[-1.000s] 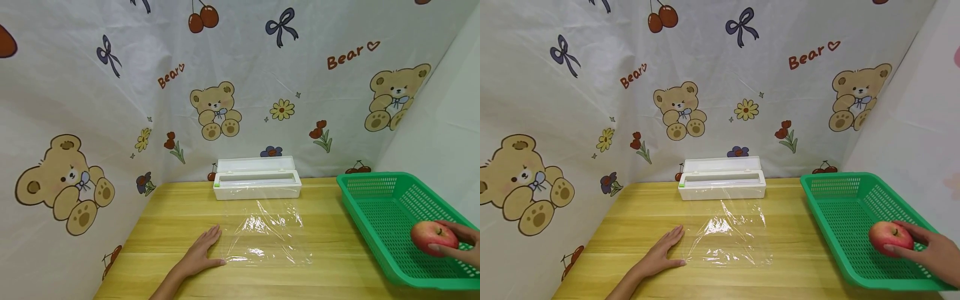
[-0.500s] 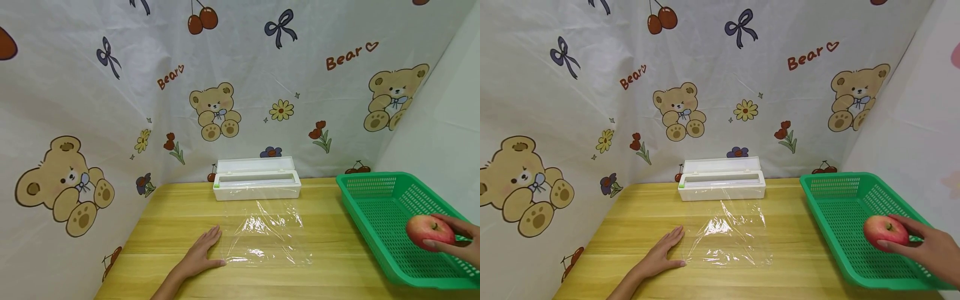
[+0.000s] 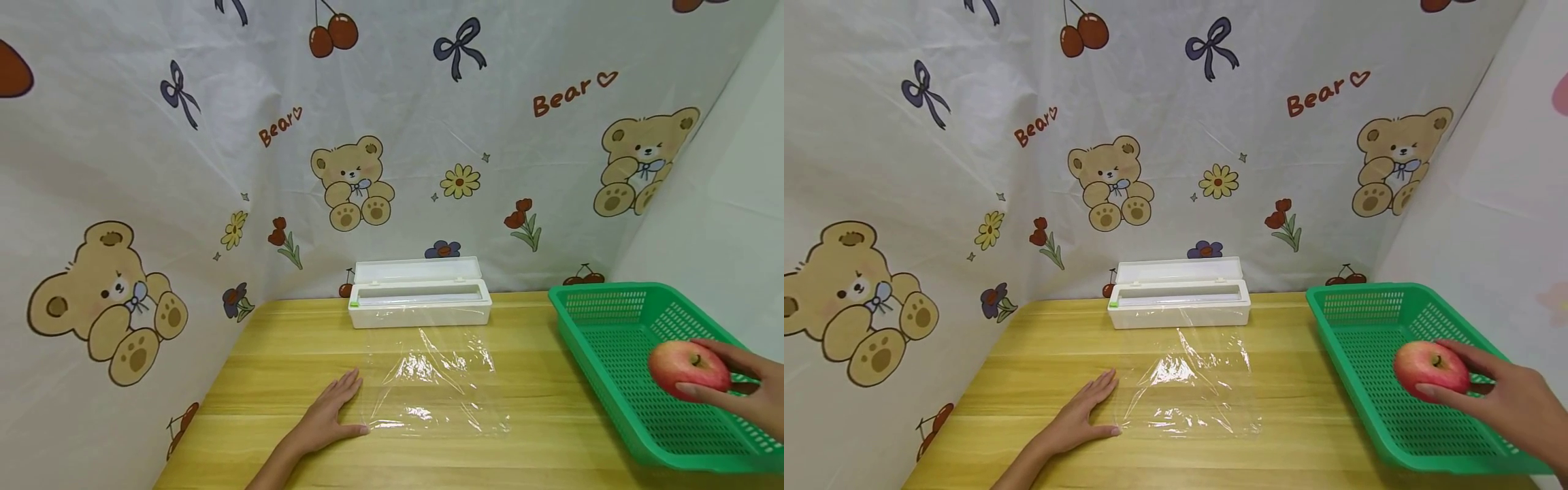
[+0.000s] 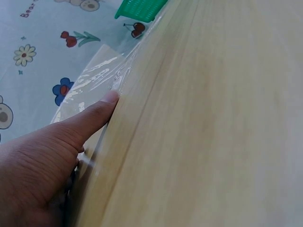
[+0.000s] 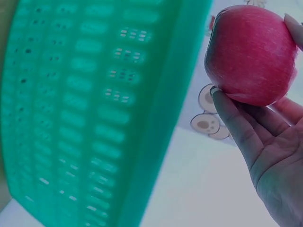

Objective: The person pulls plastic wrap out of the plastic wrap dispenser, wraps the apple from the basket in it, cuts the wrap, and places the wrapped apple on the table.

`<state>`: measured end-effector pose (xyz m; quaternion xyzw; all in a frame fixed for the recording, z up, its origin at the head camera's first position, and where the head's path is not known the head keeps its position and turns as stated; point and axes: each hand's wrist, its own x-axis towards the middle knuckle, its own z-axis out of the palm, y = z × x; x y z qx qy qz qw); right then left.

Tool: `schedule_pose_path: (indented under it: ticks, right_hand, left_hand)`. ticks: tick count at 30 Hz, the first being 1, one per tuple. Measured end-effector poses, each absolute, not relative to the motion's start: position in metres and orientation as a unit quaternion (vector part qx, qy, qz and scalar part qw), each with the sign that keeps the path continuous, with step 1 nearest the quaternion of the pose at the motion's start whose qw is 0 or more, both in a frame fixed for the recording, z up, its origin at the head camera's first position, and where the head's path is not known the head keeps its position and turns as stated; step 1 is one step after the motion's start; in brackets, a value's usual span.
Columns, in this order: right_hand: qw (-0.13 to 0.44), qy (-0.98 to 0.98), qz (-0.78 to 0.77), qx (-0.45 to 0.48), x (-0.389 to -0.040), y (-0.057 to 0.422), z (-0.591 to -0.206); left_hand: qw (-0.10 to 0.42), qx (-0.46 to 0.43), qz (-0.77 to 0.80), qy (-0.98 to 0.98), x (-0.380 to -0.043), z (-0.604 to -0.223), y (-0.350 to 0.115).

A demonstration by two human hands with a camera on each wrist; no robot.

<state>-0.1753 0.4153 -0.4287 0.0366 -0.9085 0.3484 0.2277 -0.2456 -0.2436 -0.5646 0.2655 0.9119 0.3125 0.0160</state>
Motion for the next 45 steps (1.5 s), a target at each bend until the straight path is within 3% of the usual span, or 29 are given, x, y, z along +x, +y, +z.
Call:
schedule_pose_path:
  ticks: [21, 35, 45]
  right_hand:
    - [0.220, -0.925, 0.295, 0.094, -0.168, 0.344, -0.387]
    - [0.204, -0.911, 0.324, 0.154, -0.175, 0.284, -0.391]
    - [0.191, -0.910, 0.339, 0.142, -0.181, 0.248, -0.395]
  left_hand:
    - [0.013, 0.267, 0.311, 0.912, -0.247, -0.562, -0.242]
    - [0.013, 0.269, 0.310, 0.912, -0.246, -0.565, -0.243]
    - [0.015, 0.265, 0.305, 0.915, -0.247, -0.565, -0.245]
